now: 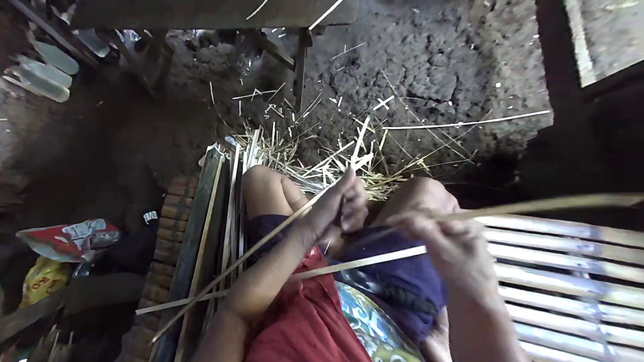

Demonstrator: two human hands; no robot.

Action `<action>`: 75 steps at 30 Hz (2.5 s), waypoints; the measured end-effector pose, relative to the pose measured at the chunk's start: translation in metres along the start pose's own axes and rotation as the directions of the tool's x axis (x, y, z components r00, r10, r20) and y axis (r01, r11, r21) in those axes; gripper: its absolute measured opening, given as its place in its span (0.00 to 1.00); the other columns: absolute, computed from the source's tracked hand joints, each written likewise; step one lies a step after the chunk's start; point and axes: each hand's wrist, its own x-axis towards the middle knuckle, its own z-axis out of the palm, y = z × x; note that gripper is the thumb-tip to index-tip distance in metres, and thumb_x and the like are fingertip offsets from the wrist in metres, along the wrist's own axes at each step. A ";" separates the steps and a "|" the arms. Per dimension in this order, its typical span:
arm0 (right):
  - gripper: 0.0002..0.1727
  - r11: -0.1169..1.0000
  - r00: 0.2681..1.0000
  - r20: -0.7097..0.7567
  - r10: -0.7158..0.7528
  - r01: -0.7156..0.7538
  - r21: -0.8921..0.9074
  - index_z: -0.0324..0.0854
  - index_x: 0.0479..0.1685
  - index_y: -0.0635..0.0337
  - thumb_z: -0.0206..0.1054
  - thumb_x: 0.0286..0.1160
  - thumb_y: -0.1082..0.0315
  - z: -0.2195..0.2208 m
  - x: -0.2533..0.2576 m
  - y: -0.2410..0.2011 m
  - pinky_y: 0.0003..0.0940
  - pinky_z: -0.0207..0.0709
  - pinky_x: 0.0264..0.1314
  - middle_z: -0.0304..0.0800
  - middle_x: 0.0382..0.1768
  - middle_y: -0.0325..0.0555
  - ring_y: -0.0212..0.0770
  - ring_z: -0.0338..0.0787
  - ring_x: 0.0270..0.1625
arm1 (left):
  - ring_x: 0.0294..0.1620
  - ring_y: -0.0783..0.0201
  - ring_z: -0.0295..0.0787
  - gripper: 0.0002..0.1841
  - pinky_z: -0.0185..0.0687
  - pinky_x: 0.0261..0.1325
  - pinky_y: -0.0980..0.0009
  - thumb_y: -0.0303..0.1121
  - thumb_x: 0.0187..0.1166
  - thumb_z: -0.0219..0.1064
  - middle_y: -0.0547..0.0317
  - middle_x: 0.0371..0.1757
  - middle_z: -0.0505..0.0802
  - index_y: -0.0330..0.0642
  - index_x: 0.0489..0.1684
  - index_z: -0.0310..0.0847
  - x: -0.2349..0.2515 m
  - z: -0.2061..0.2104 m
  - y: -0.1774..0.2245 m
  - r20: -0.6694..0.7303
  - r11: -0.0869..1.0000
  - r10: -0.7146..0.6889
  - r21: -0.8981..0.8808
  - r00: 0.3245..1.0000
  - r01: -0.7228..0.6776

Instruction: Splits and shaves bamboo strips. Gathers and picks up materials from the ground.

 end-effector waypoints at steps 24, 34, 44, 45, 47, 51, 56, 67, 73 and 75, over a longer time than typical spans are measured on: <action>0.20 0.968 0.803 0.594 0.048 -0.183 0.170 0.89 0.32 0.46 0.59 0.87 0.47 0.017 0.000 0.009 0.08 0.69 0.37 0.81 0.26 0.17 0.08 0.76 0.32 | 0.05 0.82 0.58 0.29 0.57 0.12 0.87 0.58 0.93 0.40 0.78 0.07 0.65 0.59 0.16 0.66 -0.015 0.002 -0.009 -0.329 0.971 0.079 -0.188 0.941 -0.147; 0.18 0.987 0.982 0.101 0.158 -0.156 -0.034 0.91 0.30 0.30 0.60 0.83 0.40 -0.012 0.011 0.006 0.13 0.77 0.33 0.88 0.28 0.12 0.14 0.82 0.29 | 0.09 0.79 0.68 0.29 0.65 0.17 0.83 0.48 0.94 0.36 0.74 0.09 0.74 0.54 0.14 0.67 -0.036 0.013 -0.028 -0.179 0.986 -0.146 -0.107 0.973 0.128; 0.22 0.910 0.631 0.772 -0.075 -0.274 0.312 0.91 0.33 0.57 0.61 0.88 0.52 0.009 -0.026 0.001 0.12 0.71 0.37 0.84 0.24 0.29 0.14 0.79 0.32 | 0.06 0.80 0.60 0.31 0.60 0.13 0.85 0.59 0.92 0.40 0.77 0.08 0.65 0.58 0.12 0.64 -0.032 -0.012 -0.015 -0.578 0.937 0.111 -0.210 0.808 -0.279; 0.22 0.943 0.711 0.702 0.024 -0.250 0.220 0.91 0.33 0.51 0.60 0.87 0.48 0.006 -0.024 0.000 0.10 0.72 0.37 0.85 0.26 0.24 0.11 0.79 0.32 | 0.07 0.81 0.62 0.31 0.61 0.14 0.86 0.62 0.91 0.40 0.78 0.09 0.67 0.59 0.13 0.66 -0.036 -0.010 -0.019 -0.505 0.963 0.063 -0.195 0.861 -0.185; 0.19 0.976 0.876 0.455 0.161 -0.210 0.058 0.93 0.33 0.40 0.61 0.85 0.45 -0.002 -0.012 0.003 0.09 0.73 0.37 0.87 0.28 0.15 0.09 0.80 0.33 | 0.10 0.81 0.66 0.30 0.65 0.16 0.86 0.58 0.92 0.39 0.77 0.11 0.72 0.57 0.15 0.68 -0.047 0.000 -0.027 -0.299 0.984 -0.101 -0.170 0.949 0.051; 0.16 0.981 0.946 0.262 0.192 -0.193 -0.021 0.94 0.37 0.40 0.63 0.82 0.46 0.010 -0.002 0.001 0.14 0.81 0.38 0.91 0.33 0.18 0.15 0.86 0.34 | 0.09 0.81 0.66 0.30 0.65 0.16 0.85 0.47 0.96 0.36 0.74 0.10 0.73 0.54 0.13 0.67 -0.054 0.017 -0.028 -0.312 0.979 -0.174 -0.154 0.934 0.131; 0.22 0.967 0.768 0.637 0.066 -0.208 0.150 0.88 0.34 0.53 0.59 0.89 0.48 0.025 -0.025 0.002 0.08 0.68 0.35 0.78 0.24 0.24 0.10 0.75 0.31 | 0.04 0.81 0.60 0.31 0.60 0.11 0.86 0.55 0.94 0.36 0.78 0.06 0.66 0.59 0.11 0.64 -0.036 -0.012 -0.013 -0.475 0.979 0.045 -0.153 0.879 -0.133; 0.19 0.987 0.925 0.346 0.159 -0.144 -0.071 0.95 0.44 0.46 0.63 0.82 0.45 0.027 -0.005 0.006 0.17 0.84 0.44 0.93 0.40 0.23 0.17 0.88 0.41 | 0.09 0.81 0.64 0.29 0.63 0.16 0.85 0.45 0.95 0.38 0.76 0.10 0.72 0.57 0.12 0.66 -0.057 0.004 -0.029 -0.374 0.993 -0.113 -0.060 0.921 0.098; 0.20 0.923 0.696 0.718 0.012 -0.284 0.260 0.92 0.35 0.55 0.62 0.87 0.51 0.029 -0.034 0.005 0.09 0.68 0.37 0.80 0.24 0.26 0.12 0.76 0.32 | 0.04 0.80 0.59 0.29 0.60 0.11 0.84 0.53 0.95 0.35 0.78 0.06 0.66 0.59 0.15 0.66 -0.050 -0.034 -0.013 -0.548 0.967 0.155 -0.085 0.822 -0.239; 0.20 0.955 0.780 0.617 0.099 -0.250 0.162 0.91 0.38 0.49 0.61 0.87 0.48 0.027 -0.034 0.006 0.08 0.72 0.39 0.83 0.27 0.22 0.10 0.79 0.34 | 0.06 0.80 0.61 0.29 0.62 0.13 0.85 0.57 0.93 0.36 0.77 0.08 0.68 0.59 0.18 0.68 -0.056 -0.029 -0.019 -0.528 0.991 0.065 -0.062 0.847 -0.115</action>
